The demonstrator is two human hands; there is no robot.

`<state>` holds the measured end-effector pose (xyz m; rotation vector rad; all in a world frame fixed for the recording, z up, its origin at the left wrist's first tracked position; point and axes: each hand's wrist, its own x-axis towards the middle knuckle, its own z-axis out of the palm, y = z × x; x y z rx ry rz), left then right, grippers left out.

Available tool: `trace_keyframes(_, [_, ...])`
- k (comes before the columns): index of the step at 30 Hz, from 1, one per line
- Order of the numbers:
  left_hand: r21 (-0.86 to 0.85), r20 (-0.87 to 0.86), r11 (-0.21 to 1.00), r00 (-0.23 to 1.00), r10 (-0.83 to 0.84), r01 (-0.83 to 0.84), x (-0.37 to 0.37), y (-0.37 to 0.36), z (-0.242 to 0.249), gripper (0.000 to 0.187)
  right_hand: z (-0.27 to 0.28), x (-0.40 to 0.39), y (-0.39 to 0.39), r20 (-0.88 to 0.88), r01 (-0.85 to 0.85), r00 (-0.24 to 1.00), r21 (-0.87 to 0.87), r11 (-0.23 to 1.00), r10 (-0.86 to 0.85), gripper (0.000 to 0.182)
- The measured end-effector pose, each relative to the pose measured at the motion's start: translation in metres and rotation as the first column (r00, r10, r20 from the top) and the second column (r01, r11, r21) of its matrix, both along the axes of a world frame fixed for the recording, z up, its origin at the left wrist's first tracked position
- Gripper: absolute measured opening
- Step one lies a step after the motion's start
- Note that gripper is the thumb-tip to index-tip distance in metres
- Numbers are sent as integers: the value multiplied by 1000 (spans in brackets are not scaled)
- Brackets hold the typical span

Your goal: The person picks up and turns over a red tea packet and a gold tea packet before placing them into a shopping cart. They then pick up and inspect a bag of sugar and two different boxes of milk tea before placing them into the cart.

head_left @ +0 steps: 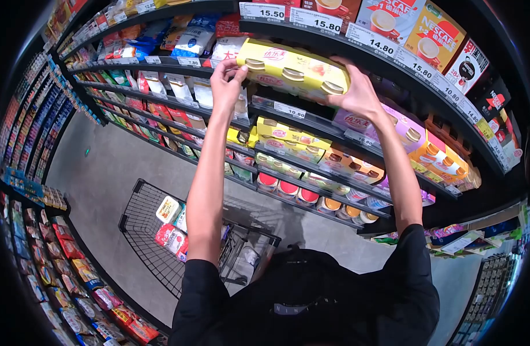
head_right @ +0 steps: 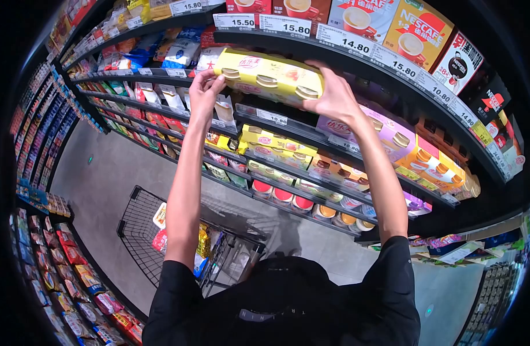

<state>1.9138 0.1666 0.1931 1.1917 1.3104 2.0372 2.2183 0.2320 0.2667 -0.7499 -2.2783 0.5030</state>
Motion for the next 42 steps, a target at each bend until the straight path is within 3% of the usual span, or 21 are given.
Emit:
trace_keyframes(1, [-9, 34, 1000, 999, -20, 20, -3, -1, -3, 31, 0, -2, -5, -1, 6, 1000, -3, 1000, -6, 81])
trace_keyframes(4, [15, 86, 998, 994, -60, 59, -6, -10, -4, 32, -4, -5, -24, 9, 47, 999, 331, 942, -53, 76])
trace_keyframes(11, [24, 160, 977, 964, -213, 212, -16, -39, -10, 27, -23, 2, -37, -1, -33, 999, 501, 865, 38, 84])
trace_keyframes(15, [48, 206, 971, 949, -240, 235, -8, -58, -13, 39, -34, 10, -36, 19, -66, 998, 544, 836, 66, 87])
trace_keyframes(17, [36, 105, 967, 962, -253, 250, -4, -64, -12, 65, -38, 12, -37, 26, -78, 997, 566, 820, 77, 87])
trace_keyframes(18, [39, 100, 967, 962, -254, 252, -2, -65, -11, 65, -39, 13, -36, 37, -93, 995, 586, 805, 89, 87])
trace_keyframes(20, [-14, -22, 980, 980, -199, 199, 2, -65, -11, 84, -42, 15, -37, 49, -102, 995, 604, 791, 92, 88])
trace_keyframes(21, [-10, -27, 980, 979, -201, 201, 2, -63, -10, 84, -43, 16, -36, 63, -113, 994, 620, 776, 95, 88])
trace_keyframes(23, [-33, -340, 995, 935, -103, 97, 2, -60, -6, 96, -48, 17, -35, 51, -106, 994, 650, 752, 96, 88])
trace_keyframes(25, [-43, -386, 994, 916, -109, 100, -2, -57, -2, 97, -49, 17, -35, 61, -137, 990, 680, 720, 130, 85])
trace_keyframes(27, [37, -703, 995, 706, 91, -92, -10, -51, 1, 92, -48, 16, -40, 53, -133, 989, 705, 697, 134, 76])
trace_keyframes(28, [15, -753, 986, 647, 122, -169, -6, -57, 9, 87, -49, 16, -41, 52, -119, 992, 724, 679, 118, 73])
trace_keyframes(31, [-5, -812, 986, 577, 94, -167, -9, -59, 15, 84, -54, 16, -44, 42, -88, 995, 755, 649, 87, 68])
trace_keyframes(33, [-17, -800, 989, 596, 73, -144, -14, -60, 19, 77, -55, 16, -45, 33, -72, 997, 765, 640, 73, 66])
trace_keyframes(35, [19, -821, 995, 567, 69, -94, -19, -59, 21, 73, -49, 15, -42, 3, -90, 990, 776, 625, 139, 67])
trace_keyframes(37, [38, -779, 999, 625, 51, -34, -25, -55, 22, 71, -40, 20, -42, 19, -96, 992, 752, 652, 124, 72])
trace_keyframes(40, [101, -790, 994, 610, 59, 34, -23, -62, 43, 72, -26, 25, -44, 3, -108, 989, 700, 706, 148, 86])
trace_keyframes(42, [57, -799, 997, 601, 12, 56, -21, -69, 59, 72, -16, 25, -53, -29, -106, 986, 665, 739, 167, 83])
